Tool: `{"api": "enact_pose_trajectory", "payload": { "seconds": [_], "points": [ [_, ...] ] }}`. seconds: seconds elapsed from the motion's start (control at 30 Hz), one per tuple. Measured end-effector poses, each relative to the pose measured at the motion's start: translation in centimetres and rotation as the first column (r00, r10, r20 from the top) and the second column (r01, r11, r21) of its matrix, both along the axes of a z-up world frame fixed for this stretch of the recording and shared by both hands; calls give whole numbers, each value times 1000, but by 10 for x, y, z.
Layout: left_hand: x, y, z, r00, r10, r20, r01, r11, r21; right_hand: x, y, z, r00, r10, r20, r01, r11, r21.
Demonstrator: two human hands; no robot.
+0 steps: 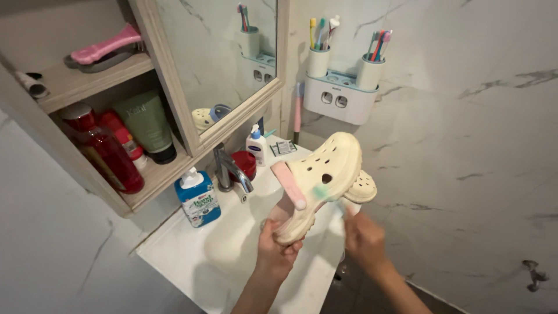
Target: The person scrubs a pair of white clogs with a toothbrush over a bathroom sink. They apply soap to the clogs and scrub the exterior and interior surfaces, then rinse the clogs under running water.
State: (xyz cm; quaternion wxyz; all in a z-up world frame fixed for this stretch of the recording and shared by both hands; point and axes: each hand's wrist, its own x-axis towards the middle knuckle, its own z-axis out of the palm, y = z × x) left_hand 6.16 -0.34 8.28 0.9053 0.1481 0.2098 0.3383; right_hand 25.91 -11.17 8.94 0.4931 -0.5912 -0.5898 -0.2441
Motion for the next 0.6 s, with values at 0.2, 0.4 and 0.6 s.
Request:
{"api": "enact_pose_trajectory", "payload": {
  "seconds": [0.2, 0.4, 0.6],
  "points": [
    [21, 4, 7, 996, 1, -84, -6, 998, -61, 14, -9, 7, 997, 34, 69, -27, 994, -104],
    [35, 1, 10, 999, 19, -45, -23, 994, -104, 27, -9, -4, 985, 40, 169, -24, 995, -98],
    [42, -6, 8, 999, 42, 33, -36, 984, -177, 49, -5, -25, 974, 116, 196, -94, 988, -119]
  ]
}}
